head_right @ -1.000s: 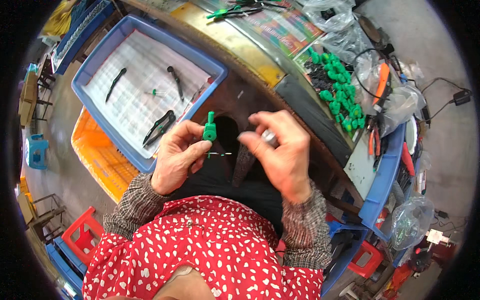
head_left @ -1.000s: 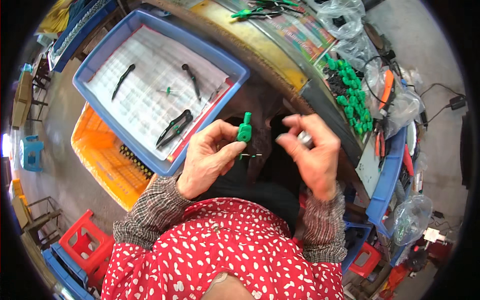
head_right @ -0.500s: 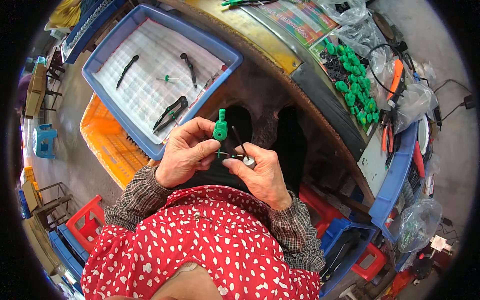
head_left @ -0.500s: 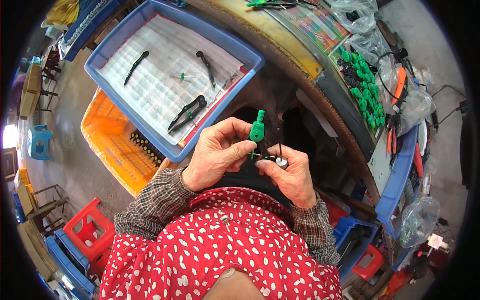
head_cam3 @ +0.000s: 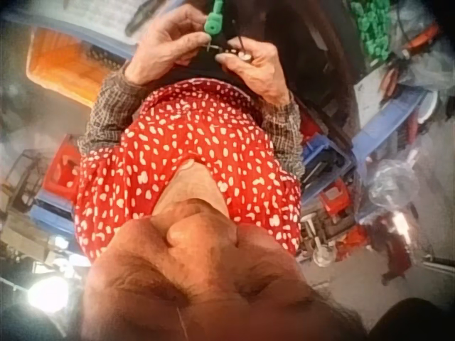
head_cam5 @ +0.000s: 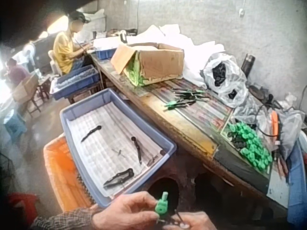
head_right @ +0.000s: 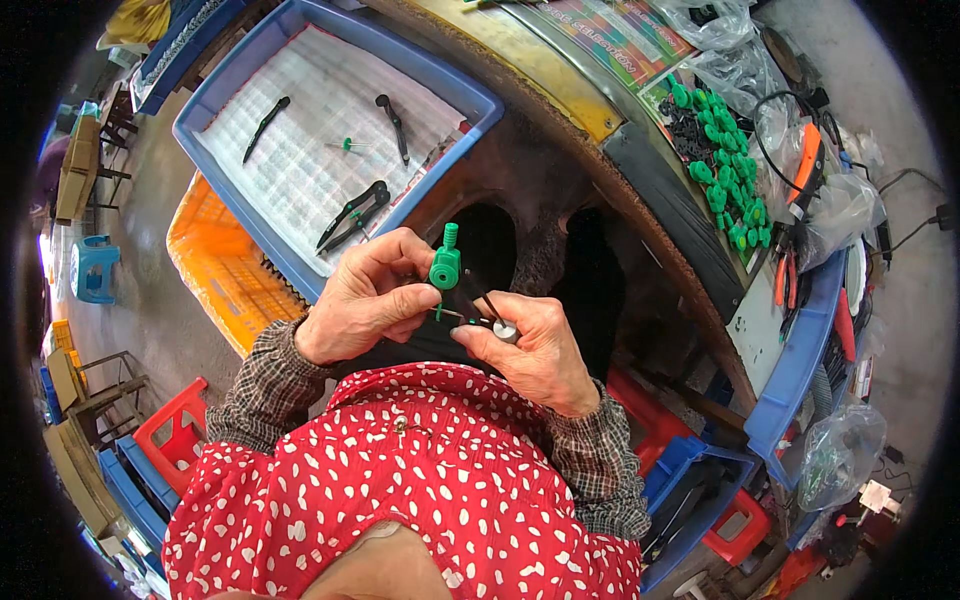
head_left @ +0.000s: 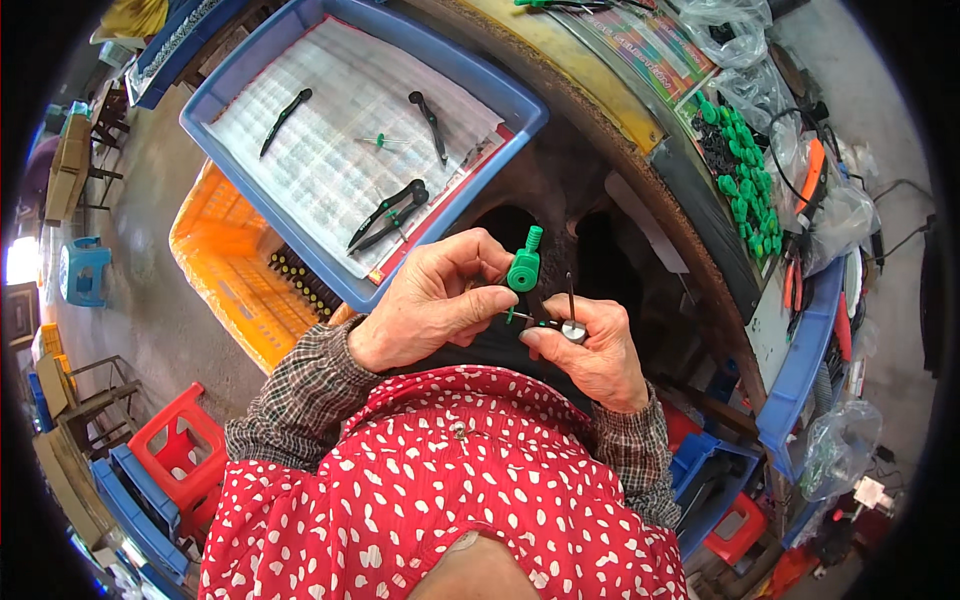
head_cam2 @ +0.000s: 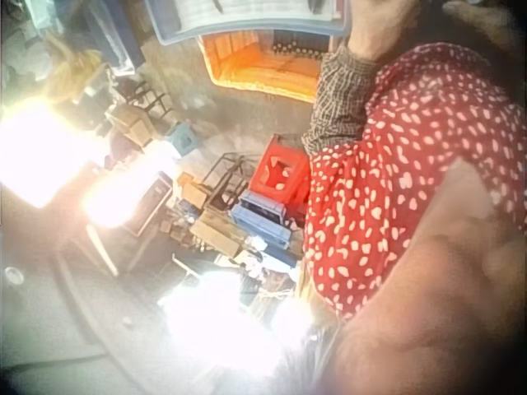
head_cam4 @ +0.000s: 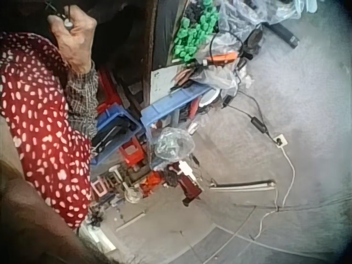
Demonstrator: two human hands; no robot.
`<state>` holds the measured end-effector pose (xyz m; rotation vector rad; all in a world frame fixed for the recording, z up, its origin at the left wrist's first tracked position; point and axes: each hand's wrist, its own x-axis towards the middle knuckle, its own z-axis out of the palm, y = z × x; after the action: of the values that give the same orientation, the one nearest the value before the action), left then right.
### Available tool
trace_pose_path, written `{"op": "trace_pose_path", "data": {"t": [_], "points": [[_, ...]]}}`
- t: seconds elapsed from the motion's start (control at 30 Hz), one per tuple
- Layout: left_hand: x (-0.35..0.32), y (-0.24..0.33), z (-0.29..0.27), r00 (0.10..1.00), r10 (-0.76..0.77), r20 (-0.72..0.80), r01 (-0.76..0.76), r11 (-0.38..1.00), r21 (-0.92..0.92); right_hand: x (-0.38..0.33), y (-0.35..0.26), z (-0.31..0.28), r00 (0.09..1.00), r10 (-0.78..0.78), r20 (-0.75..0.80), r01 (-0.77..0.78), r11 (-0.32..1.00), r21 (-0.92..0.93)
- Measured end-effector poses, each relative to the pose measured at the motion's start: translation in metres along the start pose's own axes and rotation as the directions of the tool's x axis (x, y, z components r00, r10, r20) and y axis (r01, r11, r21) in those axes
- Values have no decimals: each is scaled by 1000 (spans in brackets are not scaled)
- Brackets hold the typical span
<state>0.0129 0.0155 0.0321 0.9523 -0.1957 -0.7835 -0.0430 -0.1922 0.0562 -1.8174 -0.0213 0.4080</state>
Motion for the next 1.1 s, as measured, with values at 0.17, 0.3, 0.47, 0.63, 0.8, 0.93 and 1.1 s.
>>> {"op": "trace_pose_path", "data": {"t": [0.17,0.3,0.47,0.63,0.8,0.93,1.1], "points": [[-1,8,-8,999,-29,41,27,999,43,2,0,1,999,-18,32,18,1000,5],[3,12,-5,1000,4,0,-4,991,132,4,8,2,999,-38,-27,38,999,-1],[10,15,1,994,42,-100,-12,958,287,7,8,8,990,51,-133,-37,993,111],[10,5,3,988,69,-136,-39,976,213,7,8,10,989,36,-144,-21,994,103],[14,-1,6,977,98,-189,-62,980,187,9,10,15,987,44,-156,-28,994,103],[14,-5,4,973,106,-205,-67,980,187,9,9,18,985,67,-160,-50,993,110],[17,1,-2,992,69,-109,-64,997,47,11,3,4,995,-1,-97,-1,1000,-21]]}}
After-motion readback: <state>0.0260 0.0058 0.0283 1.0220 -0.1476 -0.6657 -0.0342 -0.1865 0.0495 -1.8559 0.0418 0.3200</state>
